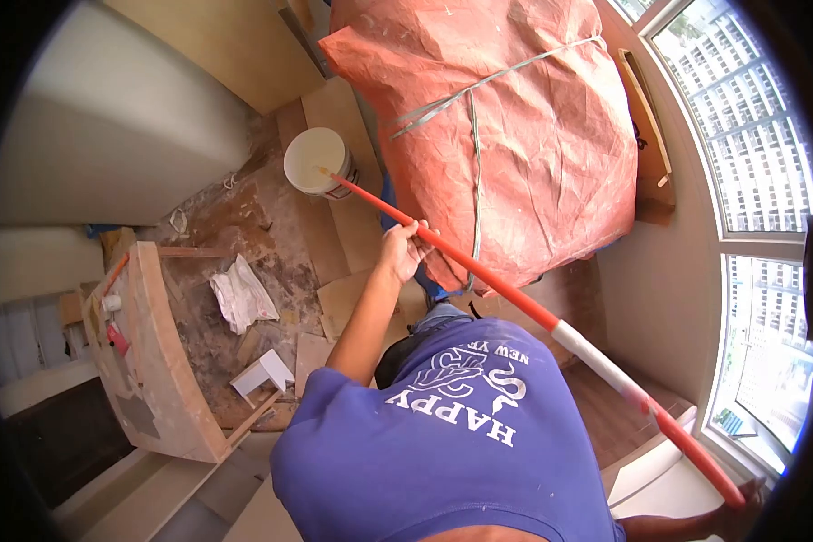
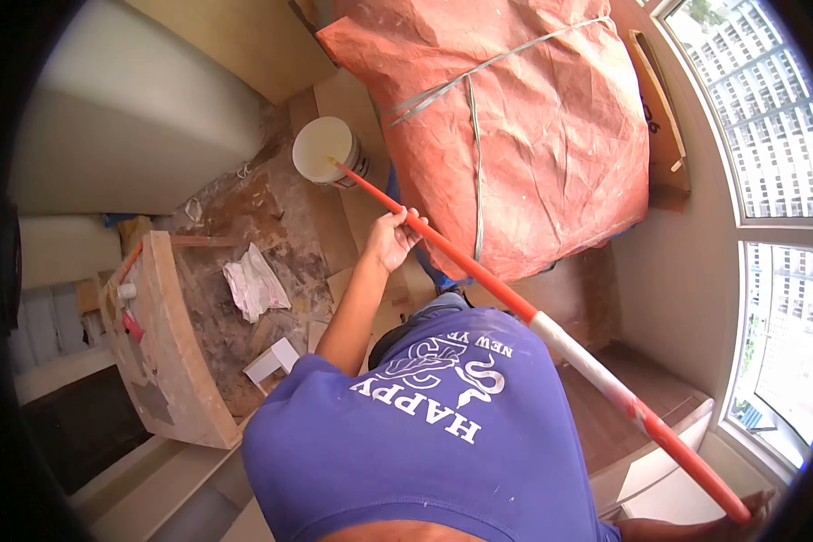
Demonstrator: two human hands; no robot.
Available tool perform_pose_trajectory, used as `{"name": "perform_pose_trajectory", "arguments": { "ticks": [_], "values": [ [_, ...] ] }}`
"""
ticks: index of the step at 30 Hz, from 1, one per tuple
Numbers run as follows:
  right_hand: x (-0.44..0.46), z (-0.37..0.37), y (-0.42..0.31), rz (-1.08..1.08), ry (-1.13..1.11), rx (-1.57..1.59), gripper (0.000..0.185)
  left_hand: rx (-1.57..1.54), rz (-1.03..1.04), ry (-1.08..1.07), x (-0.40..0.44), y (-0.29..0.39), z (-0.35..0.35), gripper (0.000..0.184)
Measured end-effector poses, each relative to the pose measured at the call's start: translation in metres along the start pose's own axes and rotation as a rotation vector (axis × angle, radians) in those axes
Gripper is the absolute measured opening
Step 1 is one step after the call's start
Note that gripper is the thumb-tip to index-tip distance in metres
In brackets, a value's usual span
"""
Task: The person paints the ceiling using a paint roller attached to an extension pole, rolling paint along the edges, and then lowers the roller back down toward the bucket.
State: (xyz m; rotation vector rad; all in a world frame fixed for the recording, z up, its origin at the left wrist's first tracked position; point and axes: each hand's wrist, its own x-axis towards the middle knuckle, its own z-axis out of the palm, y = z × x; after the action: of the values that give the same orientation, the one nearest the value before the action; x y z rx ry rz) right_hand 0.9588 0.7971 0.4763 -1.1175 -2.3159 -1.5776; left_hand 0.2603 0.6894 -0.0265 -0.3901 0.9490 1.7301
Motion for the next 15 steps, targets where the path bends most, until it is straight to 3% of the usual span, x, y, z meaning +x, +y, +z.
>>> {"name": "perform_pose_trajectory", "arguments": {
  "ticks": [1, 3, 6, 10, 13, 15],
  "values": [
    [-0.027, 0.004, 0.030, 0.040, -0.099, 0.089, 0.007, 0.007, 0.004, -0.030, -0.007, 0.000, 0.004, 0.005],
    [0.013, -0.001, -0.047, 0.014, 0.097, 0.091, 0.006, -0.007, 0.025, -0.005, 0.009, 0.003, -0.003, 0.007],
    [0.031, 0.013, -0.128, 0.063, 0.090, -0.075, 0.008, 0.011, 0.004, 0.098, 0.060, -0.007, -0.014, 0.006],
    [-0.001, 0.006, -0.092, 0.128, 0.116, -0.166, 0.012, 0.041, -0.067, 0.001, 0.023, -0.032, 0.002, 0.007],
    [-0.029, 0.010, -0.063, 0.139, 0.163, -0.056, 0.013, 0.023, -0.038, -0.008, -0.019, -0.039, 0.025, 0.009],
    [-0.030, 0.037, -0.091, 0.128, 0.197, 0.019, 0.016, -0.025, 0.056, -0.012, 0.008, -0.045, 0.011, 0.013]
  ]
}}
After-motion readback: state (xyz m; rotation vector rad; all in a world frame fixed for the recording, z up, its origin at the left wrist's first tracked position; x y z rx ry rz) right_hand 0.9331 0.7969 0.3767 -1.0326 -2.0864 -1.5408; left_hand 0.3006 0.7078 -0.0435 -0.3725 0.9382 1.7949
